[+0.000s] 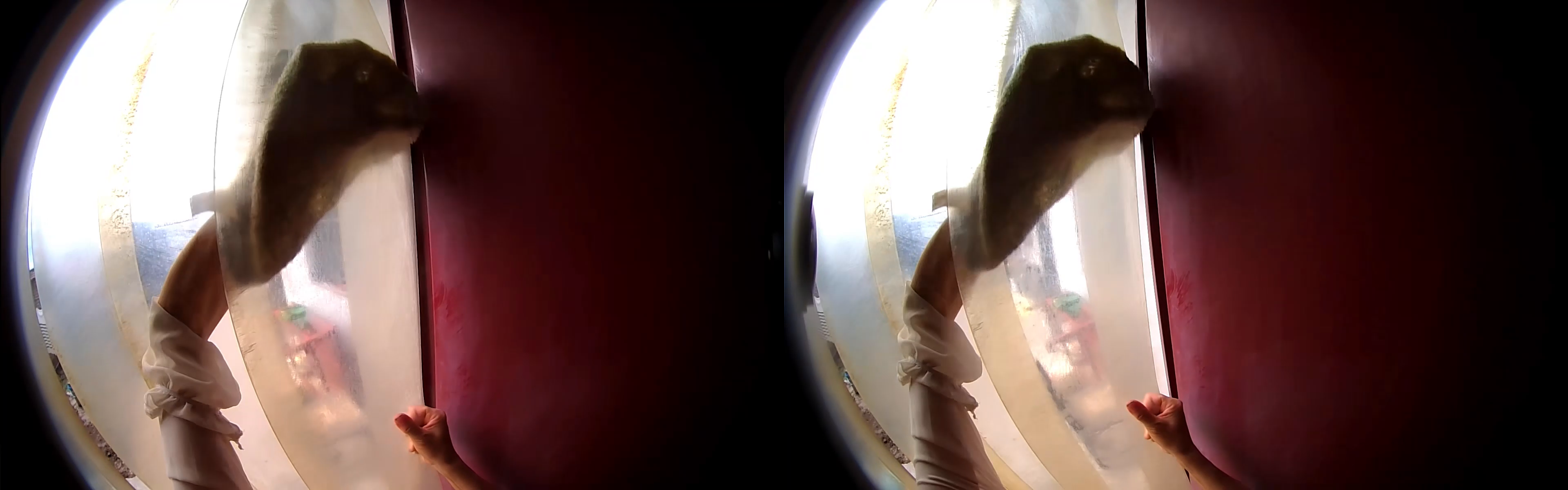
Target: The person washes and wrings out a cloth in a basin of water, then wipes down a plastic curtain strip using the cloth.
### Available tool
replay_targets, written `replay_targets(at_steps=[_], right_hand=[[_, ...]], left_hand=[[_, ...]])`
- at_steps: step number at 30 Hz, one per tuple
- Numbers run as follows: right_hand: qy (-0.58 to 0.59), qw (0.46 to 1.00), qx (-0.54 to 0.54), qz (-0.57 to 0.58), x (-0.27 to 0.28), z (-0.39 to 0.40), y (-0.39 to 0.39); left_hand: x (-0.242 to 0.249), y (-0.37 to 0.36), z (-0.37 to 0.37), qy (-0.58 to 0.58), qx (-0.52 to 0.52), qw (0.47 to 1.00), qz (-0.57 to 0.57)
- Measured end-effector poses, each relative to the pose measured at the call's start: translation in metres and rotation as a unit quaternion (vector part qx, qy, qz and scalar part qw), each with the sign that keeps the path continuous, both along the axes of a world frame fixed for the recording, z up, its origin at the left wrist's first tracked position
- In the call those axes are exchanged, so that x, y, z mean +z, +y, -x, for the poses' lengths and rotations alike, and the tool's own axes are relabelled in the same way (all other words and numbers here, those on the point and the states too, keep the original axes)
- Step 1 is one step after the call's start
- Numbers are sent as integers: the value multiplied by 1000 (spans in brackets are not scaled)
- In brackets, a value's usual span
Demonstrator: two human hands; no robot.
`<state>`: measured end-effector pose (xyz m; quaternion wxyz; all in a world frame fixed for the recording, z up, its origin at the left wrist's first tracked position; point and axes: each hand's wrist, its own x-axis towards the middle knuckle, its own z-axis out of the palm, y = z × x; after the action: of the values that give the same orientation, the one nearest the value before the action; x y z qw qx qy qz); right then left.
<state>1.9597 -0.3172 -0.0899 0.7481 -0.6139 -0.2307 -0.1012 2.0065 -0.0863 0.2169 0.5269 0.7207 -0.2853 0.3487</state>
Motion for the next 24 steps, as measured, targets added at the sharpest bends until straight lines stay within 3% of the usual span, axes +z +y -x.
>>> replay_targets(at_steps=[6, 10, 13, 17, 21, 22, 24], right_hand=[[-22, 999, 4, -23, 4, -6, 37], [17, 998, 6, -53, 2, 17, 24], [-51, 995, -75, -42, 7, 26, 26], [-50, 992, -101, -57, 5, 56, -3], [-75, 987, -131, -60, 5, 54, 0], [-91, 983, -149, -61, 0, 50, 1], [-29, 992, -65, -101, -11, 49, -3]], left_hand=[[21, 21, 36, -8, -107, 991, 75], [25, -7, 65, 0, -174, 979, 105], [21, -13, 83, 11, -229, 965, 127], [-3, -56, 122, 47, -290, 946, 139], [-89, -47, 148, 149, -338, 912, 181], [-134, -38, 151, 191, -347, 896, 200], [-231, -17, 165, 280, -368, 853, 242]])
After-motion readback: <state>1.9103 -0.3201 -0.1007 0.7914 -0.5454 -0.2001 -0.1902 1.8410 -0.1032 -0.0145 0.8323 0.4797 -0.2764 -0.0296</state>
